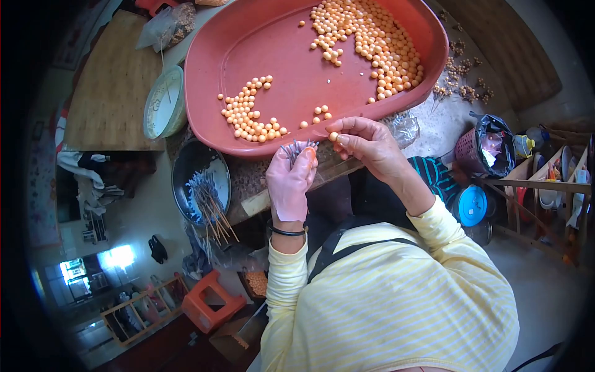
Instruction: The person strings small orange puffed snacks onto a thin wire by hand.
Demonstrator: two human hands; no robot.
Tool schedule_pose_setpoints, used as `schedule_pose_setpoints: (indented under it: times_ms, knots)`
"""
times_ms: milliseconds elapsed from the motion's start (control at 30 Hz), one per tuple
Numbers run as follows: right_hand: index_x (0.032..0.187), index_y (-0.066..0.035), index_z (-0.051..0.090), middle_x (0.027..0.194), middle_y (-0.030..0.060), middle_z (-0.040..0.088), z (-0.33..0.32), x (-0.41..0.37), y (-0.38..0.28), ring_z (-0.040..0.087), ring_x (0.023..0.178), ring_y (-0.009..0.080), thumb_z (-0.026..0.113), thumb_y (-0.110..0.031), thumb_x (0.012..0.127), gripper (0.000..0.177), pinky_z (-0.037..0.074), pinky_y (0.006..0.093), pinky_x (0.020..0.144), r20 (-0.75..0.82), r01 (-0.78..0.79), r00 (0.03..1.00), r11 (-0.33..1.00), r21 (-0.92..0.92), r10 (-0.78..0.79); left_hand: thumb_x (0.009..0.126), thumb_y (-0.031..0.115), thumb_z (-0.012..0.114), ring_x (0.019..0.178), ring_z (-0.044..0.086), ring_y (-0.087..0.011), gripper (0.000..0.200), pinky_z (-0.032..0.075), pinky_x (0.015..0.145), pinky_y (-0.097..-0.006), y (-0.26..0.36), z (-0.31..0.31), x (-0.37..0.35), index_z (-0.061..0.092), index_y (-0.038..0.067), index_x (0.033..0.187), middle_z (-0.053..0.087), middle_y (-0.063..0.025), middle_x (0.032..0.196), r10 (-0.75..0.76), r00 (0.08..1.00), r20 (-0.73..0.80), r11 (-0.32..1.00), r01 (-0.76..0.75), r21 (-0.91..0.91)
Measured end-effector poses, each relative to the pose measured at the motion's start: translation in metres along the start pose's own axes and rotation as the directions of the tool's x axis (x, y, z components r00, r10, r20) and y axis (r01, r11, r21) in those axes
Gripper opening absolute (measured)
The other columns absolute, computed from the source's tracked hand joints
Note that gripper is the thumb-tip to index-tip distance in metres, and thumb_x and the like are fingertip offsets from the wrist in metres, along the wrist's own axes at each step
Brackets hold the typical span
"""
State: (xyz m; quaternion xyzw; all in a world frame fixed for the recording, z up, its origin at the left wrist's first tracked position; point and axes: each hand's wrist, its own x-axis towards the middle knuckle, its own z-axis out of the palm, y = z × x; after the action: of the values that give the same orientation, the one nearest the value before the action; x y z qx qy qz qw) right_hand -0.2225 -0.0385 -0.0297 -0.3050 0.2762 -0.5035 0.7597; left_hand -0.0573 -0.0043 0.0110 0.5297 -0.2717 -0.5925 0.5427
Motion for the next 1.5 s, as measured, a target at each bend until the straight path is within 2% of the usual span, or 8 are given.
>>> schedule_pose_setpoints:
  times_ms: [233, 433, 600, 767, 900, 1100, 1233, 1500]
  knots:
    - [0.102, 0.000, 0.063, 0.081, 0.0054, 0.064, 0.006, -0.005, -0.004, 0.057, 0.065, 0.0081, 0.061, -0.007, 0.088, 0.015, 0.047, 0.0163, 0.060, -0.064, -0.027, 0.998, 0.997, -0.070, 0.022, 0.088, 0.006, 0.057, 0.051, 0.041, -0.0041, 0.011, 0.026, 0.041, -0.0130, -0.002, 0.007, -0.001, 0.058, 0.004, 0.099, 0.057, -0.0051, 0.075, 0.024, 1.000, -0.021, 0.998, -0.023, 0.062]
    - [0.104, -0.001, 0.063, 0.079, 0.0037, 0.063, 0.009, -0.009, -0.002, 0.055, 0.063, 0.0066, 0.061, -0.009, 0.089, 0.017, 0.045, 0.0151, 0.058, -0.099, 0.029, 0.994, 0.989, -0.147, -0.044, 0.088, 0.006, 0.057, 0.051, 0.041, -0.0041, 0.011, 0.026, 0.041, -0.0129, -0.005, 0.006, 0.000, 0.058, 0.004, 0.099, 0.057, -0.0052, 0.075, 0.008, 0.999, -0.032, 0.998, -0.006, 0.068]
    - [0.107, -0.002, 0.063, 0.080, 0.0027, 0.063, 0.006, -0.010, 0.000, 0.054, 0.064, 0.0056, 0.062, -0.009, 0.088, 0.020, 0.045, 0.0149, 0.058, -0.072, 0.047, 0.995, 0.971, -0.235, -0.066, 0.086, 0.002, 0.060, 0.067, 0.053, -0.0057, 0.012, 0.040, 0.054, -0.0125, -0.006, 0.004, -0.002, 0.059, 0.001, 0.097, 0.063, -0.0073, 0.086, -0.019, 1.000, -0.022, 1.000, 0.019, 0.020]
    - [0.108, -0.001, 0.063, 0.081, 0.0021, 0.063, 0.002, -0.010, 0.002, 0.054, 0.065, 0.0052, 0.063, -0.007, 0.087, 0.021, 0.044, 0.0150, 0.058, -0.055, 0.043, 0.997, 0.973, -0.227, -0.057, 0.088, 0.007, 0.057, 0.050, 0.040, -0.0037, 0.009, 0.025, 0.041, -0.0128, -0.007, 0.008, -0.001, 0.059, 0.004, 0.097, 0.058, -0.0047, 0.074, 0.010, 1.000, -0.020, 0.996, -0.008, 0.084]
    - [0.104, -0.002, 0.064, 0.081, 0.0019, 0.063, 0.007, -0.011, 0.000, 0.054, 0.065, 0.0052, 0.065, -0.006, 0.086, 0.019, 0.044, 0.0149, 0.058, -0.099, 0.049, 0.993, 0.984, -0.174, -0.067, 0.086, 0.002, 0.059, 0.063, 0.051, -0.0052, 0.010, 0.039, 0.051, -0.0134, -0.007, 0.003, 0.001, 0.059, 0.001, 0.096, 0.062, -0.0048, 0.080, -0.020, 1.000, -0.001, 0.996, 0.020, 0.086]
    - [0.102, -0.001, 0.065, 0.081, 0.0016, 0.063, 0.001, -0.009, 0.004, 0.053, 0.065, 0.0051, 0.065, -0.005, 0.085, 0.017, 0.044, 0.0148, 0.058, -0.056, 0.069, 0.995, 0.985, -0.160, -0.079, 0.085, 0.001, 0.060, 0.061, 0.049, -0.0039, 0.009, 0.037, 0.049, -0.0145, -0.011, 0.006, 0.001, 0.060, 0.000, 0.094, 0.061, -0.0030, 0.075, 0.067, 0.998, -0.022, 0.980, -0.061, 0.188]
    - [0.101, -0.002, 0.066, 0.083, 0.0021, 0.064, 0.000, -0.010, 0.006, 0.053, 0.067, 0.0056, 0.067, -0.005, 0.084, 0.018, 0.046, 0.0155, 0.061, -0.044, 0.092, 0.993, 0.963, -0.254, -0.107, 0.084, 0.001, 0.062, 0.060, 0.049, -0.0049, 0.007, 0.039, 0.051, -0.0174, -0.010, 0.009, -0.002, 0.061, -0.001, 0.091, 0.061, -0.0018, 0.073, 0.234, 0.972, 0.035, 0.857, -0.223, 0.464]
    - [0.099, -0.003, 0.067, 0.080, 0.0005, 0.064, 0.003, -0.012, 0.008, 0.052, 0.066, 0.0040, 0.067, -0.005, 0.084, 0.015, 0.044, 0.0146, 0.059, -0.041, 0.125, 0.988, 0.932, -0.340, -0.147, 0.081, 0.000, 0.064, 0.061, 0.052, -0.0078, 0.008, 0.044, 0.057, -0.0204, -0.019, 0.009, 0.000, 0.061, -0.001, 0.088, 0.062, -0.0019, 0.075, 0.327, 0.944, 0.048, 0.792, -0.301, 0.532]
